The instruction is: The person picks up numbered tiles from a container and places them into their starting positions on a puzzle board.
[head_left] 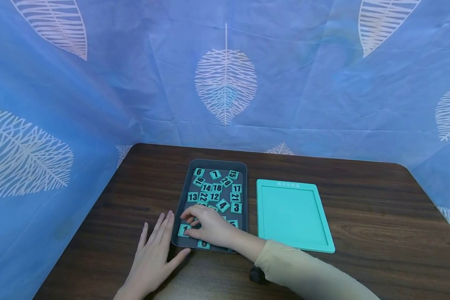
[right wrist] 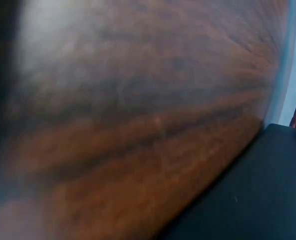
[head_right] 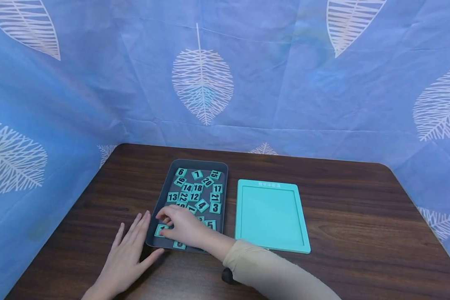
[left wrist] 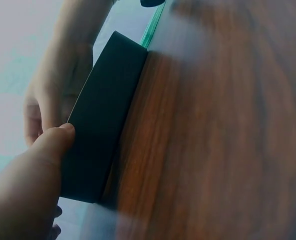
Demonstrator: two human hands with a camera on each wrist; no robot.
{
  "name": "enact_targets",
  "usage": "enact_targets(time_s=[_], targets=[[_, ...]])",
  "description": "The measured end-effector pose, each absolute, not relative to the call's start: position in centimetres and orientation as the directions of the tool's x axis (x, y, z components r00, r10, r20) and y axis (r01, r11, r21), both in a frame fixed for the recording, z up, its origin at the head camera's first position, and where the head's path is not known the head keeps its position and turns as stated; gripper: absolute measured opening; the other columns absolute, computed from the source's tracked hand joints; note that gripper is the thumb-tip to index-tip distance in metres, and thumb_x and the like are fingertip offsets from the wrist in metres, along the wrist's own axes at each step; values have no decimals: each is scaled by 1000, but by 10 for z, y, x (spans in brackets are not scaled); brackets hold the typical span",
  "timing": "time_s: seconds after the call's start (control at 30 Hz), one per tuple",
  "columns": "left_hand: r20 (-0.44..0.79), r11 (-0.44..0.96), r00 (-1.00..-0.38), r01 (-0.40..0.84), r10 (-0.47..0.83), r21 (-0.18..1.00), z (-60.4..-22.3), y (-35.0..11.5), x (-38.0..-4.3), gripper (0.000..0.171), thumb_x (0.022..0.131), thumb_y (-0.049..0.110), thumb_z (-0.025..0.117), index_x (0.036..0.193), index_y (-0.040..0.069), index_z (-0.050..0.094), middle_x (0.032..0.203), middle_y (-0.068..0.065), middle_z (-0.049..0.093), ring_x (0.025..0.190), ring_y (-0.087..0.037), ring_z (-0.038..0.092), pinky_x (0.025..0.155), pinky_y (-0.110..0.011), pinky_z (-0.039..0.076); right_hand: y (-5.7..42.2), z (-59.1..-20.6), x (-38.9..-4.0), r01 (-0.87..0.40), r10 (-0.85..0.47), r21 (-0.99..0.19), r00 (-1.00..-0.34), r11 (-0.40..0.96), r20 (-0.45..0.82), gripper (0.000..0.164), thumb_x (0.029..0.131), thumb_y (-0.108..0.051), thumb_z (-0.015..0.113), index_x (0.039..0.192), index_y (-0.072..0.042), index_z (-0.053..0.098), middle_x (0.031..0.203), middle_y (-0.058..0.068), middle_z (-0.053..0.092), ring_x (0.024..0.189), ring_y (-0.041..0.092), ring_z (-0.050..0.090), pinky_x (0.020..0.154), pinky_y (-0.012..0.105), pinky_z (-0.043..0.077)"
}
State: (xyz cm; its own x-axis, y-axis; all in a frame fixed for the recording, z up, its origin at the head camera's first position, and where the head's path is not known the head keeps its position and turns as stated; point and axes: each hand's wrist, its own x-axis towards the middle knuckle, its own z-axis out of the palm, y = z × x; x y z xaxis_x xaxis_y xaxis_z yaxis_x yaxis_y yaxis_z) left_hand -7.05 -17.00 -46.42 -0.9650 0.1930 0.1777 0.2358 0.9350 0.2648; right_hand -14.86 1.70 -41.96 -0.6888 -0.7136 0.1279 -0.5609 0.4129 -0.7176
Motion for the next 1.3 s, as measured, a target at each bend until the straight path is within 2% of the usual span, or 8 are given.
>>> enact_targets(time_s=[0.4, 0.67, 0.87, 1.03, 1.3], targets=[[249, 928, -951, 252, 185, 273, -476, -170, -71, 93, 86, 68, 50, 153, 11, 20, 156, -7, 25, 143, -24, 20, 112, -58, 11, 8, -436, -156, -485, -687, -760, -723, 433, 70, 34, 83, -12, 75, 115, -8, 62, 111, 0, 63, 97, 5, 60, 80, 11, 48], [264, 918, -947, 259, 181, 299, -484, -171, -72, 93, 87, 67, 50, 154, 13, 16, 157, -5, 23, 143, -21, 20, 113, -54, 13, 9, -438, -156, -588, -726, -640, -684, 494, 69, 37, 80, -13, 78, 114, -8, 64, 110, 0, 65, 95, 4, 60, 81, 10, 46], [258, 897, -952, 253, 164, 363, -485, -172, -71, 92, 87, 63, 54, 155, 15, 15, 156, -5, 24, 141, -22, 25, 112, -53, 15, 8, -438, -157, -600, -745, -632, -665, 491, 52, 35, 79, -13, 79, 111, -10, 65, 104, -2, 65, 92, 2, 58, 79, 10, 46], [218, 883, -963, 236, 158, 405, -484, -172, -71, 91, 87, 65, 52, 155, 18, 13, 157, -3, 22, 141, -21, 24, 113, -53, 13, 6, -438, -157, -625, -763, -603, -645, 496, 41, 37, 79, -13, 79, 113, -10, 64, 105, -4, 64, 92, 1, 57, 79, 10, 45], [235, 882, -958, 249, 163, 401, -483, -171, -72, 91, 87, 66, 51, 155, 16, 14, 157, -3, 22, 141, -20, 24, 112, -52, 14, 4, -435, -155, -671, -785, -556, -618, 491, 53, 36, 78, -11, 79, 111, -8, 65, 101, -2, 64, 89, 3, 56, 77, 9, 44]])
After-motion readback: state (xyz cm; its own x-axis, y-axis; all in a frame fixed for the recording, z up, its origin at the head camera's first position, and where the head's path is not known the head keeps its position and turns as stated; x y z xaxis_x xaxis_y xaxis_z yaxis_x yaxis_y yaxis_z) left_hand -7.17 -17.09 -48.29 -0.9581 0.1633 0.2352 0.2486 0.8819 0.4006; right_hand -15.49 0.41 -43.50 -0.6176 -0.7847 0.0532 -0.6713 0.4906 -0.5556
